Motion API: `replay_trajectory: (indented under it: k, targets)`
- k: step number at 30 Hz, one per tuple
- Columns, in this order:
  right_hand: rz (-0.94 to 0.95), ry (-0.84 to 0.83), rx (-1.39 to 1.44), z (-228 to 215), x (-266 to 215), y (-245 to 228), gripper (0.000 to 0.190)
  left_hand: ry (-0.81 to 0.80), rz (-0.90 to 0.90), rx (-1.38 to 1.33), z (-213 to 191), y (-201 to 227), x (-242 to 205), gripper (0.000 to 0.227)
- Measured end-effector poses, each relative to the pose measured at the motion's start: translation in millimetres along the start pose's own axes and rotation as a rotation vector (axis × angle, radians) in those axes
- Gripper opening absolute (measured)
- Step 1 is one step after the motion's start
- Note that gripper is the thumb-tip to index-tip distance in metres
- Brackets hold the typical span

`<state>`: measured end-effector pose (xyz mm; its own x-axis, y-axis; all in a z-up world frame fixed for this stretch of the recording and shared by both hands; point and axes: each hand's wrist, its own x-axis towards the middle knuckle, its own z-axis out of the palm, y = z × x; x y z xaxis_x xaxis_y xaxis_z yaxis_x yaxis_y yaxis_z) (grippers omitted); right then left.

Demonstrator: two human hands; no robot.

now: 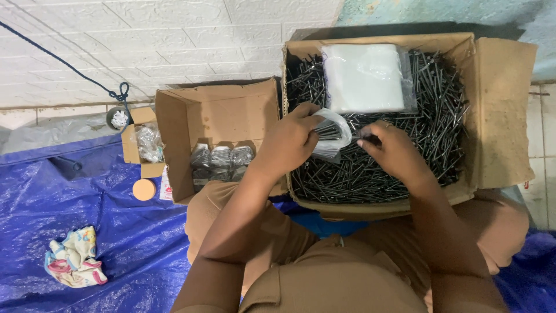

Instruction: The person is sitting on the floor, picking up metal nails from a large cardboard box and placing them into small clear plastic bags, then moving the filled bags to another box.

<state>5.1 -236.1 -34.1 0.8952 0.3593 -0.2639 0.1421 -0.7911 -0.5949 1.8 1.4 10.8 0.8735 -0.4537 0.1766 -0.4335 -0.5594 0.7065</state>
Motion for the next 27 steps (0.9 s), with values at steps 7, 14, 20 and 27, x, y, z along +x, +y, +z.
replay_trajectory:
  k: [7,14,20,27]
  targets:
    - [-0.140,0.186,0.168,5,-12,-2,0.015,-0.005,-0.013,-0.026,3,-1,1,0.025]
    - [-0.484,0.547,0.517,5,3,-45,0.009,-0.002,-0.014,-0.049,3,0,4,0.025]
    - [-0.601,0.362,-0.059,11,19,-45,0.013,0.010,-0.021,-0.069,-4,3,4,0.023]
    - [-0.565,0.124,-0.394,-5,19,-54,0.010,0.021,-0.043,-0.084,-1,-1,5,0.023]
